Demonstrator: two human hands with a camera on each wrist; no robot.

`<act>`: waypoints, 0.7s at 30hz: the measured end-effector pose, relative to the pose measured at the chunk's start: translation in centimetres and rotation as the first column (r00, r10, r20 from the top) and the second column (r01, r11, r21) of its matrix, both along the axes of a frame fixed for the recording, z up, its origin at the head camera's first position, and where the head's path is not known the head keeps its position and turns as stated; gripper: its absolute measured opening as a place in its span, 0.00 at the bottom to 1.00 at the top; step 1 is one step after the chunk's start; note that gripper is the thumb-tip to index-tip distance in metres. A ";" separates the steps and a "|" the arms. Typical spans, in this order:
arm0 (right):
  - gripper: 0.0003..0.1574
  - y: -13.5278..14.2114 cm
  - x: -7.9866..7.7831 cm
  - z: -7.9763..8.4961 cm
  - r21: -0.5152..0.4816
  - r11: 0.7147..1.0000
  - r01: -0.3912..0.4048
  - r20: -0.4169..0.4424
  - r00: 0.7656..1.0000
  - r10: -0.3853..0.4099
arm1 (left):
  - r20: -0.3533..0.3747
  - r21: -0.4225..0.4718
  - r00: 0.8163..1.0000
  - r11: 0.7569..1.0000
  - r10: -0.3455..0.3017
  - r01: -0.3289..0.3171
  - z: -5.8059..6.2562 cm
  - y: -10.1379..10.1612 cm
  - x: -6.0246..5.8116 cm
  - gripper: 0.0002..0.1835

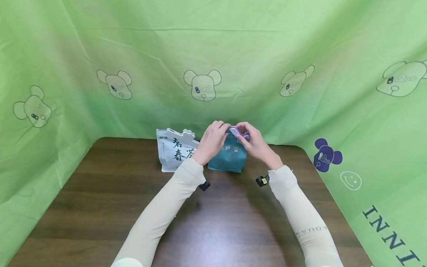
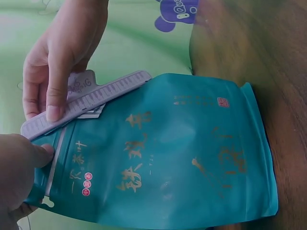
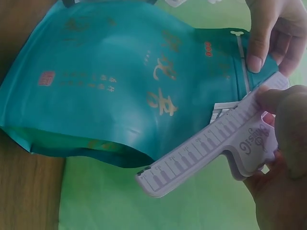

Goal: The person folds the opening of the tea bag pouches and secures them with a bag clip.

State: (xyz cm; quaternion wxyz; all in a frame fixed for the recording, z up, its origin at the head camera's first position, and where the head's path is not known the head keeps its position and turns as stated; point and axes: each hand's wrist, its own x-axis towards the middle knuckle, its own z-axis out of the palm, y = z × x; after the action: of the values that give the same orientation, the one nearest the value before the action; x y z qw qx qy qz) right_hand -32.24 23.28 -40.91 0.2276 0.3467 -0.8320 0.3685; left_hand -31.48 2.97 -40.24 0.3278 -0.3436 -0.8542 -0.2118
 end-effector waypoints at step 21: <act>0.15 0.4 0.3 -0.5 -0.005 0.999 -0.038 0.050 0.998 0.039 | 0.024 -0.019 0.999 1.000 0.025 -0.025 0.1 -0.1 1.2 0.14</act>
State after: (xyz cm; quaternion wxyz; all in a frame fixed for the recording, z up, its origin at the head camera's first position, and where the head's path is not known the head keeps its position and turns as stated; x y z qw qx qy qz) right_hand -31.93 23.67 -41.46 0.2001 0.3529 -0.8299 0.3830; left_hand -30.28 2.84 -40.18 0.3169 -0.3333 -0.8642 -0.2040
